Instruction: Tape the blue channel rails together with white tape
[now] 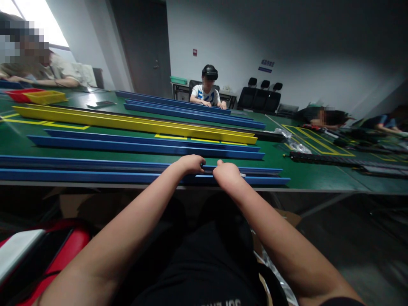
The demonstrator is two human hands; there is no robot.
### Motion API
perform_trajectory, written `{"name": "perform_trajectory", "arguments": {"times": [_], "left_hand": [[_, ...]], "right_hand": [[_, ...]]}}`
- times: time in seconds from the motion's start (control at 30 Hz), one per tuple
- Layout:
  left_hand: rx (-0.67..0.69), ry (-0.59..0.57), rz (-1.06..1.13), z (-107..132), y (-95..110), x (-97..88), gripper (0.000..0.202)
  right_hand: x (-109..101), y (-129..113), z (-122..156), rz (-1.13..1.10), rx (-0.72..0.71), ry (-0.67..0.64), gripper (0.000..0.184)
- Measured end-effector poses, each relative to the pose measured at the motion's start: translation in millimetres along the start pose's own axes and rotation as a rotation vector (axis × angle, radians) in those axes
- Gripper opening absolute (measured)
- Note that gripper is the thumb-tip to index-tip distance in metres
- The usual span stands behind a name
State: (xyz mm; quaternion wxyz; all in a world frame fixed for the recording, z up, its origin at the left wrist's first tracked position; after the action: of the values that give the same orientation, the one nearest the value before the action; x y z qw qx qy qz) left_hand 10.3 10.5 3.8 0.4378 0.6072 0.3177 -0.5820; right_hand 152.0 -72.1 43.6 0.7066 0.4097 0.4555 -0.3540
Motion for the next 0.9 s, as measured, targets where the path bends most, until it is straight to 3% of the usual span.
{"name": "perform_trajectory", "arguments": {"times": [0.33,0.57,0.9], "left_hand": [[0.072,0.057,-0.027,-19,24,12.6,0.032],[0.066,0.082,-0.043,-10,24,11.9,0.035],[0.171,0.096,-0.063,-10,22,9.2,0.034]], "right_hand": [[3,0,2,0.001,-0.001,0.067,0.040],[7,5,-4,0.002,-0.033,0.078,0.039],[6,9,-7,0.016,-0.046,0.015,0.040]]}}
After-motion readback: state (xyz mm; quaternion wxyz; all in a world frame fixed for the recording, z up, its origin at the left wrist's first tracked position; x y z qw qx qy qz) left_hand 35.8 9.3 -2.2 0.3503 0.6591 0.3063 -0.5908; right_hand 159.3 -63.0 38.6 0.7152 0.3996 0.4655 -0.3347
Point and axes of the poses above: each hand's wrist, its own z-axis away from the middle knuckle, its own x-axis out of the palm, y = z × x, the point moved 2 cm from there along -z, towards the middle knuckle, and after that the axes turned 9 degrees about -x, right-handed, at the moved point
